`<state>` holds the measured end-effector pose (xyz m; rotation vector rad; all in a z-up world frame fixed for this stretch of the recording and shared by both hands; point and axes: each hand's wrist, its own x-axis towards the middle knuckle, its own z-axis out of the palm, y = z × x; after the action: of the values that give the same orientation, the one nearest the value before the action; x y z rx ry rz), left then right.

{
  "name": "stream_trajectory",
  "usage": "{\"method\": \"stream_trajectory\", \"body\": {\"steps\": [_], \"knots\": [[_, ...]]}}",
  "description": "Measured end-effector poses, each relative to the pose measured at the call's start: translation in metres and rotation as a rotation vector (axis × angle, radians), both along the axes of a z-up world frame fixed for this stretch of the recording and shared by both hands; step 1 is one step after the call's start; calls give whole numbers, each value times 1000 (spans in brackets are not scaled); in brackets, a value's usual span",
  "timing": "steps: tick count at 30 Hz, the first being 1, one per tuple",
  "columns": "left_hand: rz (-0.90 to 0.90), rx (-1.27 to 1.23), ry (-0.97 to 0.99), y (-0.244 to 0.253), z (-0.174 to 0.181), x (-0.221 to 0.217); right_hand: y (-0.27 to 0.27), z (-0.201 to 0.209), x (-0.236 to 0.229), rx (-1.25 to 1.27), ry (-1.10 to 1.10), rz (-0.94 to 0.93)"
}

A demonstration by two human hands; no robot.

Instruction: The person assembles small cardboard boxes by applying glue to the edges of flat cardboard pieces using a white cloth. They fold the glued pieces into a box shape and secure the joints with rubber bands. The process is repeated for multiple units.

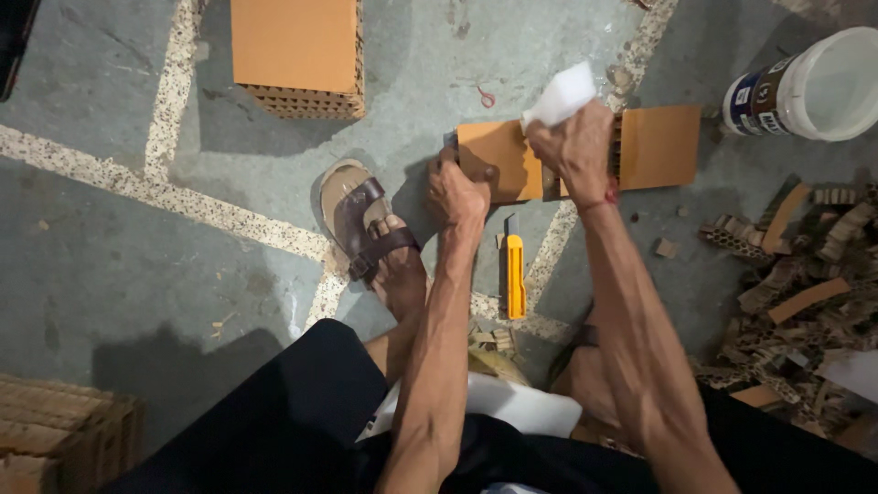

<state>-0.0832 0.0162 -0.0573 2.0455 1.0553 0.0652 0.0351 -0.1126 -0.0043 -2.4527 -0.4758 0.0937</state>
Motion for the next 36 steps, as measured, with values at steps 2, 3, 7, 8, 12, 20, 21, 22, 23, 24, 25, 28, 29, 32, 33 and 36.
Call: {"method": "stream_trajectory", "body": {"steps": [2,3,7,8,12,20,21,22,23,24,25,28,29,32,33,36], "knots": [[4,-41,9,0,1,-1,-12,3,-14,9,17,14],[2,-61,15,0,0,-2,-18,5,-26,13,27,18],[-39,-49,-57,1,-5,-4,-32,24,-74,39,102,-22],[-32,-49,-66,2,-7,-3,-32,30,-83,6,68,-15],[-62,5,-154,2,-9,-6,-36,58,-92,-179,24,-47],[-69,107,-7,4,-14,-6,-79,86,-106,558,587,-456],[-70,162,15,6,-16,-8,-91,85,-108,733,565,-449],[-90,138,6,7,-18,-7,-105,85,-109,769,522,-478],[-108,116,7,8,-21,-11,-121,84,-112,807,490,-508],[-125,95,7,8,-24,-14,-139,84,-115,844,457,-537],[-132,97,-24,10,-25,-10,-153,82,-107,896,412,-560],[-89,145,-343,2,-19,3,-191,65,-81,897,428,-721],[-67,194,-359,-1,-13,6,-202,57,-76,895,455,-708],[-47,104,-212,-6,21,16,-210,30,-72,818,343,-824],[-66,-80,-38,-3,37,21,-212,28,-73,749,315,-781],[-183,-107,-10,-3,89,38,-214,32,-70,642,262,-715]]}}
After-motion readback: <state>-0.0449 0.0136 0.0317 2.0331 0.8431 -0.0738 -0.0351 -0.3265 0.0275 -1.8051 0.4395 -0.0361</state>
